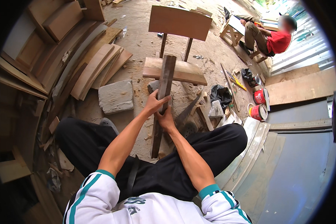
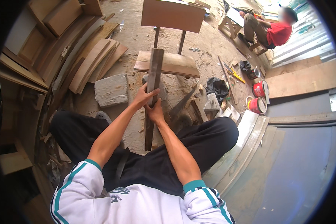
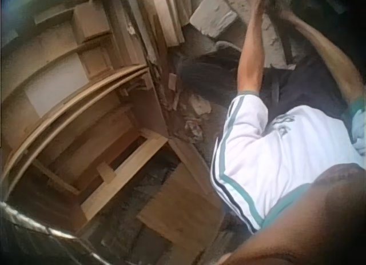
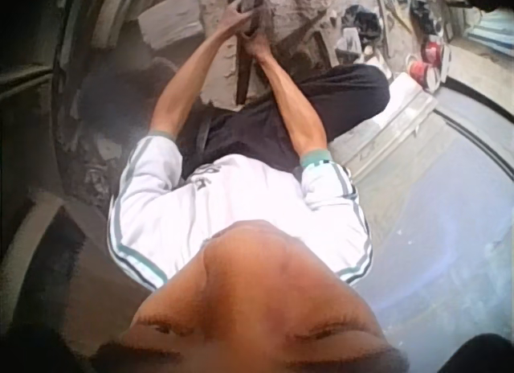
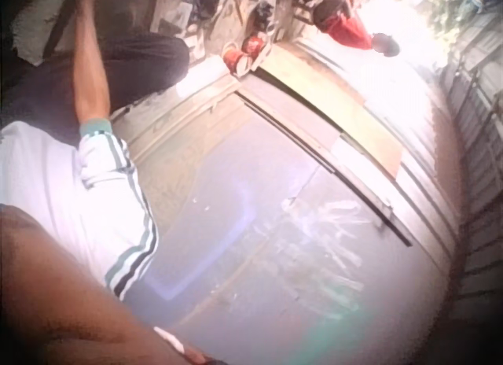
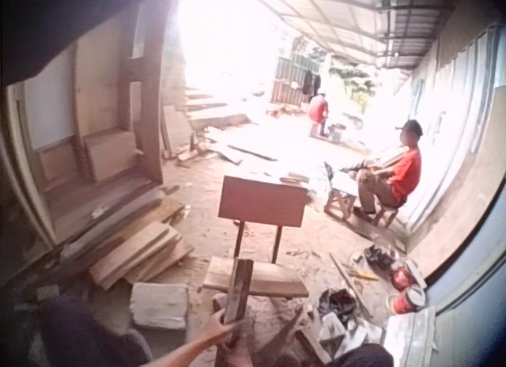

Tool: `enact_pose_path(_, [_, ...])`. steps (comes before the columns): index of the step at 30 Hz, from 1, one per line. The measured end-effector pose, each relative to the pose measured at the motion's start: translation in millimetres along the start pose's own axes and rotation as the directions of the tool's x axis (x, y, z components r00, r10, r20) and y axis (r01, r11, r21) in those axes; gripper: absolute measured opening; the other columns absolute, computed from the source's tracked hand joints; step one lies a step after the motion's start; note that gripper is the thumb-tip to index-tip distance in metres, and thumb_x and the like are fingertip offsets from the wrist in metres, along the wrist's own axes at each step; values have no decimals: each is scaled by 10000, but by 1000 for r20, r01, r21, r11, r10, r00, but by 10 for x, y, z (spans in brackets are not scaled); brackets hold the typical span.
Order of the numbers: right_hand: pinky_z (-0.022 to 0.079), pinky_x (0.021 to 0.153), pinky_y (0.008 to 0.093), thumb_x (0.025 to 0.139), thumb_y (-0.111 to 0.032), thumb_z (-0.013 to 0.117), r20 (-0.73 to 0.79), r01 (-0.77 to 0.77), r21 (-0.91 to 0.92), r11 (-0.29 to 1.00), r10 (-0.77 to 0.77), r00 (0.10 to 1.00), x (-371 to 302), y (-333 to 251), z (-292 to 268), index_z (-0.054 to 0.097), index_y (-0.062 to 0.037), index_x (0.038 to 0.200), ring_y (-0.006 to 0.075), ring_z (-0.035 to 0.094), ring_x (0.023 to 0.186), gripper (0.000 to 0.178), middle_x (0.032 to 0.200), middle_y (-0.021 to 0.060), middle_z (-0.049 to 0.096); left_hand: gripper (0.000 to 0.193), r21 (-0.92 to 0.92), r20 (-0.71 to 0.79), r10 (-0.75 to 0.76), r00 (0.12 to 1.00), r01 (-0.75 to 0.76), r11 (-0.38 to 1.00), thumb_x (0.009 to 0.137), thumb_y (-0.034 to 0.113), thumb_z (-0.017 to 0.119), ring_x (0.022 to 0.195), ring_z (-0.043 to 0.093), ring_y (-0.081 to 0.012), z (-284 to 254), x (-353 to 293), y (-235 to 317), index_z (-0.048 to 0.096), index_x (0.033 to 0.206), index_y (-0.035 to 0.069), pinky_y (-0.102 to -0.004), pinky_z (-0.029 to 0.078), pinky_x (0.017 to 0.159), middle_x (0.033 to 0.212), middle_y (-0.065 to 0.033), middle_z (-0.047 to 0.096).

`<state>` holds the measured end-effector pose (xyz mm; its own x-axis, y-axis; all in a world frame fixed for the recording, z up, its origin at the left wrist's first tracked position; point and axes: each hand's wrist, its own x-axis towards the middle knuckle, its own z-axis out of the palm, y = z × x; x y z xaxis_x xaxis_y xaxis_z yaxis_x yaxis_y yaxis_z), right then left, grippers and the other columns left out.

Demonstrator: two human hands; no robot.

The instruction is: The person assembles a wooden chair by hand. They fit wooden legs into the seat frame, align the pieces, and secure them together using a hammer and a small block of wood to tap the joints.

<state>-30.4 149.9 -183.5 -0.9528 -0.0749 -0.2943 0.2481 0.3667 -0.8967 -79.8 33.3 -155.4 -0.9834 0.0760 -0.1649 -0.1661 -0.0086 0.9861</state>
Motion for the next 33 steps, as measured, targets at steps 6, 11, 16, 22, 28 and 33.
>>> enact_pose_path(6, [488, 903, 395, 854, -373, 704, 302, 38, 18, 999, -42, 953, -20, -180, 211, 361, 29, 1338, 336, 624, 1101, 717, 1162, 264, 619, 421, -103, -194, -7, 981, -14, 995, 848, 370, 761, 815, 574, -117, -365, -171, -92, 606, 1056, 38, -292, 475, 733, 884, -15, 629])
enact_pose_path(11, [465, 939, 388, 860, -364, 698, 336, 184, -7, 983, -171, 926, 151, -195, 257, 490, 26, 1244, 336, 612, 1084, 585, 1150, 197, 635, 336, -120, -324, 37, 945, -80, 990, 879, 318, 738, 784, 563, -103, -591, -173, -197, 607, 1009, 37, -273, 471, 694, 854, -3, 616])
enact_pose_path(16, [376, 1029, 453, 789, -242, 715, -168, 330, -614, 717, -528, 833, 563, -356, 142, 514, -18, 1279, 362, 500, 1180, 575, 1243, 182, 557, 336, 9, -496, 154, 854, -172, 985, 877, 294, 736, 736, 576, -131, -807, -93, -262, 593, 1011, 20, -310, 484, 677, 815, -38, 635])
enact_pose_path(22, [313, 1058, 509, 784, -280, 710, 77, 240, -942, 235, -546, 835, 1368, -697, -278, 506, -88, 1316, 352, 435, 1261, 601, 1310, 173, 500, 420, 71, -517, 26, 856, 13, 997, 853, 382, 740, 799, 641, -200, -918, 8, -339, 580, 1027, 35, -342, 495, 716, 851, -93, 662])
enact_pose_path(28, [385, 973, 466, 807, -349, 731, 236, 404, -882, 244, -515, 825, 1357, -886, -268, 565, -73, 1199, 329, 477, 1212, 507, 1244, 171, 542, 489, 82, -555, -8, 832, 65, 995, 840, 437, 732, 893, 667, -273, -1040, 74, -550, 577, 1060, 29, -386, 502, 776, 935, -132, 680])
enact_pose_path(33, [468, 870, 445, 817, -432, 729, 153, 509, -593, 624, -534, 832, 681, -288, 185, 595, -6, 1079, 362, 579, 994, 518, 1064, 198, 598, 456, -76, -433, 0, 901, -37, 996, 871, 404, 720, 887, 651, -223, -1116, 257, -549, 564, 1066, 22, -351, 500, 767, 894, -78, 656])
